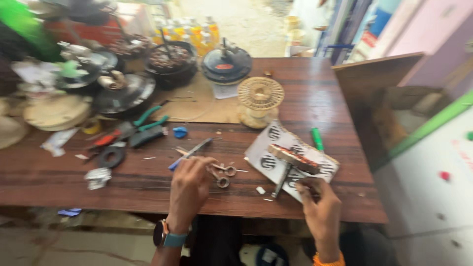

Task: The person sits at a workbench and works on a fan motor stator, using their fingers to press and arrange copper windings around the coil slots while turning the stator to reach different sides. They hold the stator over a printed paper on the bench and continue adjusting the windings throughout the clip.

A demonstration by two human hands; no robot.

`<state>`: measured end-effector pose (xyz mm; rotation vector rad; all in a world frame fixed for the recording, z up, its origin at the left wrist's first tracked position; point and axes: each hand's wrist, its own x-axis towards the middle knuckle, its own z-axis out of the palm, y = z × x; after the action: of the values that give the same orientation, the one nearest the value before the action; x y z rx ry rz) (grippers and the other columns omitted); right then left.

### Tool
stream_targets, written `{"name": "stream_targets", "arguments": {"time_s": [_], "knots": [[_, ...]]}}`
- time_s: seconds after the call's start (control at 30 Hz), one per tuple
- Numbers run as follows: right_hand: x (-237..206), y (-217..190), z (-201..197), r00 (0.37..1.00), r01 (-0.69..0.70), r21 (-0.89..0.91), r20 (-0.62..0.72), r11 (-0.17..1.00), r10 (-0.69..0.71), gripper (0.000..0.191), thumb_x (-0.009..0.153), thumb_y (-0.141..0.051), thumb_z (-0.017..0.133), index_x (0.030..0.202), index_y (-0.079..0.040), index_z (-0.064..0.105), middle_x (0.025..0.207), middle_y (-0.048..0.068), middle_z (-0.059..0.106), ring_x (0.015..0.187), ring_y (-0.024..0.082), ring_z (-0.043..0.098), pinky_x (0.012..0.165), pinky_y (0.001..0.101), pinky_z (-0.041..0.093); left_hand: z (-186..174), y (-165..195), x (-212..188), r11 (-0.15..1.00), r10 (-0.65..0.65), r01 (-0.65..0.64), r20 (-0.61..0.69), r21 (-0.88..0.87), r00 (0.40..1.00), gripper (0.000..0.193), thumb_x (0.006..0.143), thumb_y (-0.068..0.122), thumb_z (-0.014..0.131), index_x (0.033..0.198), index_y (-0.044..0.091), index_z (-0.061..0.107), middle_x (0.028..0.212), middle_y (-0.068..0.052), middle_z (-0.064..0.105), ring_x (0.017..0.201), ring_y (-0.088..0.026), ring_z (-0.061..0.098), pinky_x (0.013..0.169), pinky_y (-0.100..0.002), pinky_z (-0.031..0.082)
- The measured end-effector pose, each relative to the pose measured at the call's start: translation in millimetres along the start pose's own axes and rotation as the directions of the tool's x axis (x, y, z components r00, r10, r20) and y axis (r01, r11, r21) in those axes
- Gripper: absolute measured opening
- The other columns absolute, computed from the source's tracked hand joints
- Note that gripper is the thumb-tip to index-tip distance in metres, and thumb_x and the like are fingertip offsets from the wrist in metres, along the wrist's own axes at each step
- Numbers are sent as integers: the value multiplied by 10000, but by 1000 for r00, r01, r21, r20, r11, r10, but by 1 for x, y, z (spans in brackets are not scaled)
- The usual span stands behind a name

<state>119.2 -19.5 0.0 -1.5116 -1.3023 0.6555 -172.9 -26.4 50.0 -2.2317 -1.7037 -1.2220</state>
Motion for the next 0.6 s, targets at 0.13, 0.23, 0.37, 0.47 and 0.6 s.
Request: {"name": "stream_targets", "arguments": {"time_s": [0.13, 0.23, 0.37, 0.47, 0.6], "knots": [[6, 1, -1, 997, 0, 82, 74, 997, -6, 274, 811, -149, 799, 1041, -13, 740, 886, 105, 813, 835, 138, 746, 760, 288, 565, 37, 49, 4, 895, 428, -376, 220, -240, 877, 459, 816, 61, 691, 1266, 144, 659, 1136, -22, 641, 1051, -234, 602, 872, -392, 517], [3, 1, 0, 999, 0, 59, 43, 998, -3, 210, 865, -107, 741, 1035, 13, 767, 883, 104, 810, 811, 130, 727, 741, 281, 575, 64, 74, 16, 822, 565, -532, 166, -202, 808, 556, 827, 64, 656, 1369, 187, 635, 1126, -36, 610, 1000, -225, 576, 862, -377, 501], [-2, 4, -5, 1000, 8, -13, 24, 1000, -8, 194, 886, -90, 714, 1034, 32, 745, 865, 87, 798, 798, 107, 725, 737, 270, 563, 86, 86, 29, 811, 584, -571, 141, -125, 799, 500, 850, 67, 632, 1335, 188, 642, 1134, -25, 590, 1009, -216, 570, 874, -362, 492], [-11, 8, -17, 998, 3, 34, 63, 999, -6, 175, 900, -85, 701, 1016, 40, 744, 842, 88, 771, 790, 113, 694, 735, 279, 551, 93, 85, 28, 841, 541, -531, 126, -108, 831, 336, 884, 132, 672, 1217, 171, 672, 1131, -34, 582, 1019, -220, 572, 856, -377, 487], [-13, 12, -41, 989, 15, 269, 136, 963, -54, 165, 947, -100, 652, 976, 44, 726, 856, 60, 748, 819, 107, 689, 782, 259, 555, 100, 92, 21, 895, 349, -354, -70, -270, 935, 101, 869, 175, 742, 958, 139, 712, 1148, -18, 625, 1015, -208, 569, 863, -371, 502]]}}
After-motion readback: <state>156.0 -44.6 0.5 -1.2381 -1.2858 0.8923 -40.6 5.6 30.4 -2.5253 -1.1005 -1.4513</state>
